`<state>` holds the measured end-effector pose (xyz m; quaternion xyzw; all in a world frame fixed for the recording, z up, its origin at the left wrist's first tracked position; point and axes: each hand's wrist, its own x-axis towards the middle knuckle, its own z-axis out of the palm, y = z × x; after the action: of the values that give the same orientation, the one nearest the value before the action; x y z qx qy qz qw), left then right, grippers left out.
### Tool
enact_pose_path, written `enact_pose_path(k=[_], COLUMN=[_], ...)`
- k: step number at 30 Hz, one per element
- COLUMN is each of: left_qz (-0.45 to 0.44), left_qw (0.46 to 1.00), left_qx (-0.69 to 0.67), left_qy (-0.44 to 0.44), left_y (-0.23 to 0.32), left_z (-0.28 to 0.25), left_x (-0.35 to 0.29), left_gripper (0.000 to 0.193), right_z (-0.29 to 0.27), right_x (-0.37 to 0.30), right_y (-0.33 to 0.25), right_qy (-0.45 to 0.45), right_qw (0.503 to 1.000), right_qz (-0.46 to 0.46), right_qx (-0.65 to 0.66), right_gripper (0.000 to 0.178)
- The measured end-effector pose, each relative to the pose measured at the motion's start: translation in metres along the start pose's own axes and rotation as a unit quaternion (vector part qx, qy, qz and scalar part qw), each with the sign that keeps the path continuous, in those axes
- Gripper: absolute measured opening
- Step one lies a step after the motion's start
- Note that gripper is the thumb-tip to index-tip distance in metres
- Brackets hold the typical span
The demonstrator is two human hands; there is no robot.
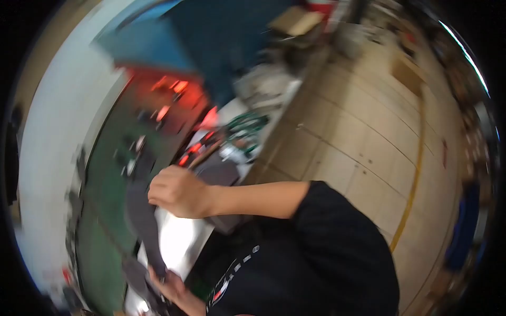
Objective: Manually assemble and trim components of sandals, focusing on attaching straps to the soles.
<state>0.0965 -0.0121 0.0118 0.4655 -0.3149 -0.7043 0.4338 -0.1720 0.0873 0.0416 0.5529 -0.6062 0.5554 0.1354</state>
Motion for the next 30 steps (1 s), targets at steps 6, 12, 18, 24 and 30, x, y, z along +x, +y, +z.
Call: enact_pose_path(k=[6, 12, 18, 24, 30], left_qz=[-0.135, -0.189, -0.239, -0.284, -0.442], left_qw=[0.979, 0.949, 0.908, 0.852, 0.713], left_qx=[-0.14, -0.23, -0.32, -0.414, -0.511], left_qy=[-0.064, -0.103, -0.128, -0.146, -0.187], left_y=[-0.007, -0.005, -0.002, 0.0, -0.024], left_z=[0.021, 0.023, 0.025, 0.025, 0.019], left_x=[-0.001, 0.003, 0.007, 0.008, 0.034], left_gripper=[0.03, 0.027, 0.024, 0.02, 0.025], right_z=[-0.001, 0.002, 0.004, -0.023, 0.008], right_x=[-0.06, -0.068, -0.069, -0.041, -0.074], right_y=[0.075, 0.089, 0.092, 0.018, -0.042], right_qy=[-0.119, -0.113, -0.092, -0.123, -0.294], right_qw=[0.933, 0.92, 0.942, 0.991, 0.86], right_qz=[0.05, 0.008, 0.003, 0.042, 0.183], right_qx=[-0.337, -0.374, -0.322, -0.013, 0.375], right_gripper=[0.009, 0.01, 0.01, 0.016, 0.071])
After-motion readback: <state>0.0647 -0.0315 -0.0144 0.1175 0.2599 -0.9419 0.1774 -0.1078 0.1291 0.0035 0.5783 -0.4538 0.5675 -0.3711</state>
